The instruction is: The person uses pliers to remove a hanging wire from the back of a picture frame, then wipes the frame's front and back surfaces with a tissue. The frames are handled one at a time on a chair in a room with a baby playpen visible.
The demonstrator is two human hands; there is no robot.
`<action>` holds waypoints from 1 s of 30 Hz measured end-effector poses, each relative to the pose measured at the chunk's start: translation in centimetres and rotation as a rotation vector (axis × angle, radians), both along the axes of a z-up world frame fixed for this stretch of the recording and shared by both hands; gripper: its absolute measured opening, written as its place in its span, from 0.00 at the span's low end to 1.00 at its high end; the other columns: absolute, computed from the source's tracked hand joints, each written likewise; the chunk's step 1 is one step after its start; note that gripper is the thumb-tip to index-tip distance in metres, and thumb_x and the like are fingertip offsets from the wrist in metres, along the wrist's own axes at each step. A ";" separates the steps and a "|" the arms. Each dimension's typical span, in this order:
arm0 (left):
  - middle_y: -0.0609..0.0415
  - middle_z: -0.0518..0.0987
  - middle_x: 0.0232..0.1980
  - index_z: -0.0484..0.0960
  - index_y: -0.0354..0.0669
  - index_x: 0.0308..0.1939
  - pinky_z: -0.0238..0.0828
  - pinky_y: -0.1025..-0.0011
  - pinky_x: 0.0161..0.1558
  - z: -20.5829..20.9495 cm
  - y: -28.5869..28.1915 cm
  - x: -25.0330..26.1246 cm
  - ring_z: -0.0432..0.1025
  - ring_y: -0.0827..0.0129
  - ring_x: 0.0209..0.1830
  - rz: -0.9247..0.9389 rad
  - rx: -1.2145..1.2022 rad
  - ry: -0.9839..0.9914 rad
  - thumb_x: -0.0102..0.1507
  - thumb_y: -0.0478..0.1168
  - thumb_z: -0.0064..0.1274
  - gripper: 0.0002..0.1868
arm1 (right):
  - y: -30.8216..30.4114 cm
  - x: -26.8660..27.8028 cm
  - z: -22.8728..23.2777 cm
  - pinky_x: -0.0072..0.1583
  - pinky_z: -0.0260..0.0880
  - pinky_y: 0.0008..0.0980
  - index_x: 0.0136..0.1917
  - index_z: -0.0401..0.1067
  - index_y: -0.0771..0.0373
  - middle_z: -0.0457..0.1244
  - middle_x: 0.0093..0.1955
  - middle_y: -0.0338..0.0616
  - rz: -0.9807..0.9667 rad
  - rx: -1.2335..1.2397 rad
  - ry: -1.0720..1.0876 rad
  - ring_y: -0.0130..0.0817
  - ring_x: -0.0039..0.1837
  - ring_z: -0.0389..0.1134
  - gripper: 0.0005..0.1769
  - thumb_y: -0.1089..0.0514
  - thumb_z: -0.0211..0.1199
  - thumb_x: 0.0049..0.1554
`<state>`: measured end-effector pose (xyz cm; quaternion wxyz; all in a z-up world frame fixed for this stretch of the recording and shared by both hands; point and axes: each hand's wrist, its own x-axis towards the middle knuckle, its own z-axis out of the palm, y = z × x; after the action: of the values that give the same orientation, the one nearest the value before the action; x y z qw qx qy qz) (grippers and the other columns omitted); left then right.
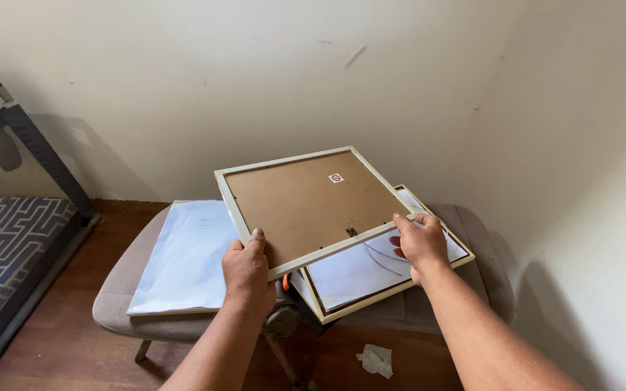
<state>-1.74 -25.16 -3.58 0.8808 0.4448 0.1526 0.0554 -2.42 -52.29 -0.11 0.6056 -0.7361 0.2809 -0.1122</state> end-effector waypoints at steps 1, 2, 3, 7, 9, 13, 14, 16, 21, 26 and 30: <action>0.48 0.78 0.39 0.74 0.35 0.43 0.77 0.62 0.38 0.1 -0.1 0.1 0.73 0.64 0.35 -0.001 0.006 0.011 0.69 0.43 0.49 0.13 | 0.0 -0.1 0.4 0.48 0.72 0.32 0.68 0.59 0.65 0.64 0.55 0.51 -0.018 0.057 -0.001 0.32 0.49 0.70 0.26 0.52 0.60 0.62; 0.48 0.77 0.39 0.73 0.35 0.43 0.77 0.60 0.38 0.1 -0.2 0.2 0.73 0.63 0.35 -0.003 0.013 0.023 0.69 0.43 0.49 0.13 | 0.0 -0.1 0.6 0.47 0.73 0.31 0.69 0.55 0.63 0.63 0.55 0.49 -0.035 0.114 -0.001 0.31 0.49 0.70 0.28 0.53 0.60 0.61; 0.48 0.78 0.40 0.74 0.35 0.44 0.77 0.61 0.39 0.3 -0.2 0.3 0.73 0.63 0.36 -0.003 0.024 0.026 0.69 0.44 0.49 0.13 | -0.1 -0.1 0.6 0.49 0.74 0.33 0.71 0.54 0.64 0.63 0.56 0.50 -0.030 0.123 -0.007 0.33 0.51 0.70 0.29 0.53 0.60 0.62; 0.48 0.78 0.40 0.75 0.34 0.44 0.76 0.63 0.41 0.8 -0.3 0.6 0.73 0.65 0.38 0.011 0.056 0.010 0.69 0.44 0.50 0.13 | -1.0 0.0 -1.6 0.60 0.72 0.43 0.74 0.52 0.64 0.61 0.64 0.54 0.005 -0.258 -0.015 0.43 0.59 0.68 0.36 0.51 0.63 0.60; 0.48 0.77 0.40 0.74 0.34 0.43 0.75 0.62 0.40 1.1 -0.3 0.8 0.72 0.64 0.37 0.021 0.061 0.000 0.69 0.43 0.51 0.13 | -1.4 -0.1 -3.2 0.64 0.67 0.49 0.75 0.53 0.62 0.58 0.68 0.59 0.060 -0.736 -0.092 0.48 0.64 0.66 0.39 0.51 0.65 0.56; 0.49 0.76 0.39 0.72 0.35 0.42 0.75 0.59 0.38 2.0 0.0 0.7 0.72 0.63 0.36 -0.018 -0.020 0.002 0.68 0.42 0.50 0.11 | -1.6 -0.3 -4.6 0.68 0.59 0.54 0.75 0.59 0.60 0.55 0.75 0.69 0.234 -1.306 -0.438 0.52 0.68 0.63 0.41 0.44 0.64 0.54; 0.49 0.76 0.39 0.71 0.36 0.42 0.76 0.59 0.38 2.3 0.0 0.6 0.73 0.63 0.36 -0.039 -0.061 0.004 0.68 0.41 0.49 0.10 | -1.3 -0.3 -4.4 0.70 0.59 0.53 0.75 0.61 0.61 0.55 0.76 0.70 0.275 -1.311 -0.531 0.50 0.68 0.63 0.41 0.40 0.63 0.55; 0.48 0.76 0.38 0.72 0.36 0.43 0.76 0.59 0.38 3.2 0.0 0.1 0.73 0.62 0.35 -0.120 -0.044 -0.026 0.68 0.43 0.49 0.11 | -0.5 0.2 -3.5 0.72 0.54 0.61 0.69 0.68 0.57 0.63 0.69 0.55 0.268 -1.387 -0.549 0.43 0.69 0.65 0.31 0.39 0.59 0.59; 0.44 0.78 0.38 0.74 0.37 0.45 0.75 0.59 0.37 7.1 -0.3 -0.4 0.75 0.58 0.35 -0.316 -0.125 -0.277 0.67 0.55 0.44 0.22 | 0.1 0.0 -0.2 0.72 0.56 0.67 0.56 0.77 0.56 0.73 0.56 0.44 0.231 -1.356 -0.669 0.41 0.61 0.73 0.16 0.47 0.54 0.67; 0.48 0.82 0.39 0.76 0.39 0.48 0.78 0.60 0.43 9.3 -0.7 -0.1 0.78 0.64 0.40 -0.296 0.010 -0.161 0.67 0.58 0.40 0.25 | 0.2 0.0 2.9 0.49 0.79 0.46 0.54 0.76 0.61 0.71 0.48 0.50 0.126 -1.004 -0.650 0.44 0.47 0.76 0.17 0.47 0.56 0.67; 0.53 0.82 0.37 0.76 0.35 0.45 0.76 0.65 0.41 6.0 -0.8 0.0 0.76 0.69 0.37 -0.218 0.246 -0.180 0.69 0.50 0.46 0.18 | 0.1 0.1 5.2 0.45 0.75 0.46 0.49 0.74 0.66 0.70 0.39 0.51 -0.076 -0.806 -0.601 0.45 0.42 0.74 0.16 0.49 0.61 0.67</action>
<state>-1.75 -25.95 2.46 0.8305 0.5565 0.0162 0.0171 -2.28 -52.14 5.06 0.3230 -0.8357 0.0551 -0.4407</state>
